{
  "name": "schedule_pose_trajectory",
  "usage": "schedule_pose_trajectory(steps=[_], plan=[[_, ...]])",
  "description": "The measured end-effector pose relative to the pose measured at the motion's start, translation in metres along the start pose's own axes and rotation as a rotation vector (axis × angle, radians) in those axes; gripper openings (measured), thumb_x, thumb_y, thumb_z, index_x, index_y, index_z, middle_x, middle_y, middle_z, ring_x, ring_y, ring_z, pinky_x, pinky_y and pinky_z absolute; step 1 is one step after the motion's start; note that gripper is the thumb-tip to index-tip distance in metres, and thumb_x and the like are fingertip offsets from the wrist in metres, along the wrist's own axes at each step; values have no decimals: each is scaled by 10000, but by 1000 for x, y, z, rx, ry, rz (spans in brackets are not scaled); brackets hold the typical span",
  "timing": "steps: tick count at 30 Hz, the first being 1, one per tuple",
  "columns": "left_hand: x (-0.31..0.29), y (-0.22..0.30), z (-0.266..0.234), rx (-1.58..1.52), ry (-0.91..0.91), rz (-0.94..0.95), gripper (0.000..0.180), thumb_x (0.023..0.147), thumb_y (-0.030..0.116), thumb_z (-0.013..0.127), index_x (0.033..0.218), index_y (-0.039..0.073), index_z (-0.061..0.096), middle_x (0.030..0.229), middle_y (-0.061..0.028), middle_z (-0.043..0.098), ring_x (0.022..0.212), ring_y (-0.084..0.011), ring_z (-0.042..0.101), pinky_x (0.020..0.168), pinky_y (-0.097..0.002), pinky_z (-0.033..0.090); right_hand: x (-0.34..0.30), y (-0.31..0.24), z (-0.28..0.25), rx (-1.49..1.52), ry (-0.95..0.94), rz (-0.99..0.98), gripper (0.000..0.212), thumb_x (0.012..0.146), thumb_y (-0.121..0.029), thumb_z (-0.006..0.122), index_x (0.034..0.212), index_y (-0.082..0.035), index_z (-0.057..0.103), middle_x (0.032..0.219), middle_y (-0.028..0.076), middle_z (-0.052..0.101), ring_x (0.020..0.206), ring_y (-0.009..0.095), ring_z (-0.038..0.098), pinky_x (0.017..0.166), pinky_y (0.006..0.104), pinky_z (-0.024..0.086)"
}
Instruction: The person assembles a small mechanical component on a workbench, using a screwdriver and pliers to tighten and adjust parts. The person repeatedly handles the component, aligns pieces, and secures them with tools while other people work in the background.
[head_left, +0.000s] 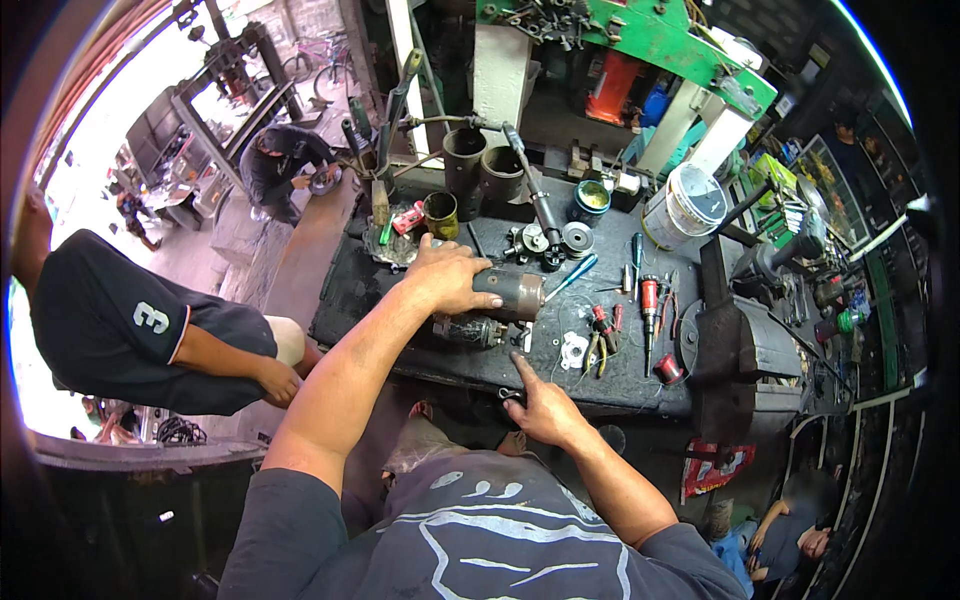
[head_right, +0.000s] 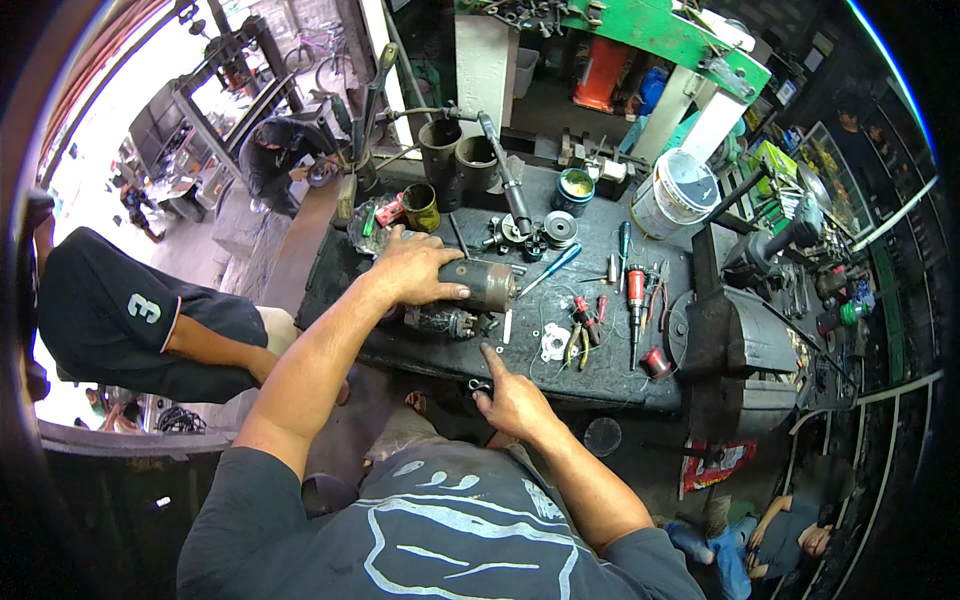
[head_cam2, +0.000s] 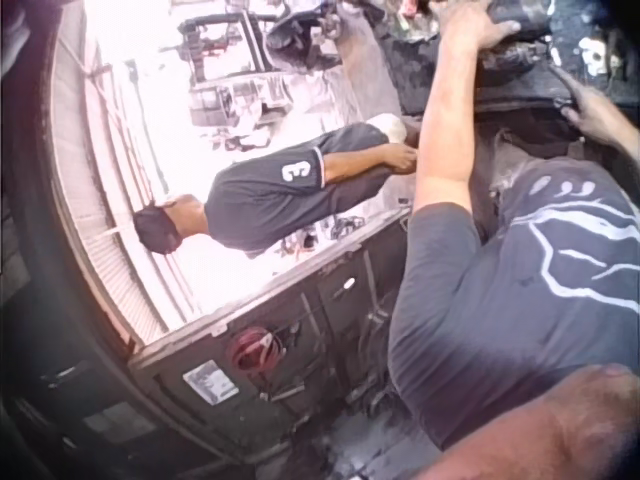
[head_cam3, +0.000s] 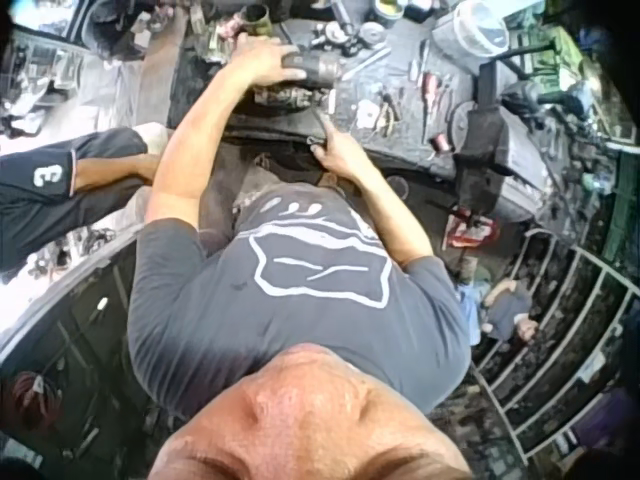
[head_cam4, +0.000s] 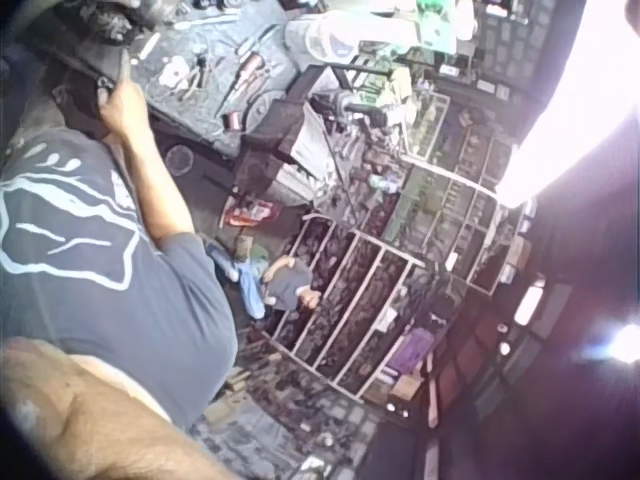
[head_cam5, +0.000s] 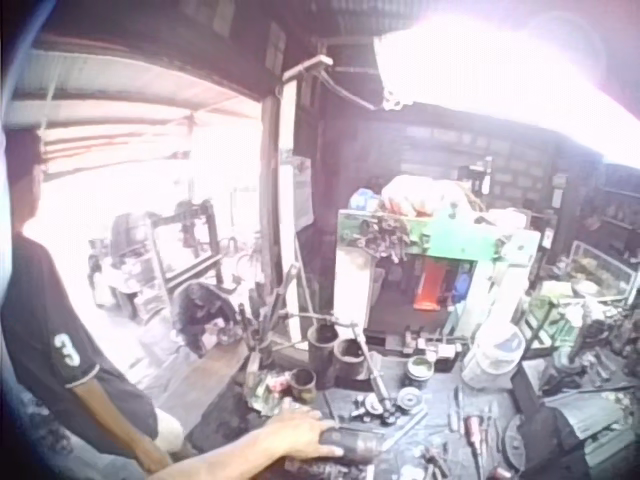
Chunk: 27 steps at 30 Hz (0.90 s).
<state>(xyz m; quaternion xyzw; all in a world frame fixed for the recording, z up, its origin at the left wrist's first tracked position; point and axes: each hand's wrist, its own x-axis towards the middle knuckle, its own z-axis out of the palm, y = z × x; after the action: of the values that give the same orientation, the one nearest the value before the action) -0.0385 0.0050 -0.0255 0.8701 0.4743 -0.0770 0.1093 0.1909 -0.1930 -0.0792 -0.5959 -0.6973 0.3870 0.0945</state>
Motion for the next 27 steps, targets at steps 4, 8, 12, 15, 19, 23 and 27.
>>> schedule_pose_trajectory(steps=[4,8,12,15,19,23,27], plan=[[0,-5,0,40,69,64,844,929,849,673,1499,232,744,1365,-142,757,1357,-333,650,1185,-544,386,-3,1,14,65,-1,-21,810,1003,-251,762,1715,-72,422,1000,319,783,998,523,763,930,561,593],[-2,-8,8,59,109,82,887,946,877,622,1519,208,723,1437,-126,738,1422,-323,623,1280,-600,314,-1,-12,40,316,217,21,726,1008,-201,762,1670,-64,497,1089,346,782,1056,500,783,972,512,601],[-3,-10,9,29,129,102,886,951,857,633,1534,195,709,1388,-162,745,1416,-348,624,1277,-594,324,0,-29,51,291,293,164,756,999,-185,771,1689,-84,481,1023,304,785,988,487,788,936,494,618],[-5,-11,6,27,111,115,876,961,848,631,1534,190,707,1398,-163,741,1418,-344,624,1287,-605,317,9,-36,55,41,341,116,819,992,-186,759,1731,-124,411,982,290,780,940,483,778,864,552,614],[-6,-11,6,21,131,112,860,966,836,637,1531,192,710,1405,-162,739,1417,-337,626,1300,-616,310,14,-32,69,-219,336,102,844,992,-210,752,1743,-140,374,991,296,783,948,490,770,846,592,599],[-5,-12,11,19,176,123,854,957,856,630,1451,171,752,1359,-151,766,1388,-317,652,1285,-612,326,0,-30,76,-45,275,271,759,978,-197,776,1674,-100,488,976,280,779,938,492,768,867,556,603],[-5,-12,14,16,199,123,847,956,849,637,1451,172,752,1366,-152,764,1390,-318,651,1289,-615,321,-2,-38,64,142,470,57,578,984,-151,787,1536,-68,635,955,250,769,864,447,766,847,487,602]])
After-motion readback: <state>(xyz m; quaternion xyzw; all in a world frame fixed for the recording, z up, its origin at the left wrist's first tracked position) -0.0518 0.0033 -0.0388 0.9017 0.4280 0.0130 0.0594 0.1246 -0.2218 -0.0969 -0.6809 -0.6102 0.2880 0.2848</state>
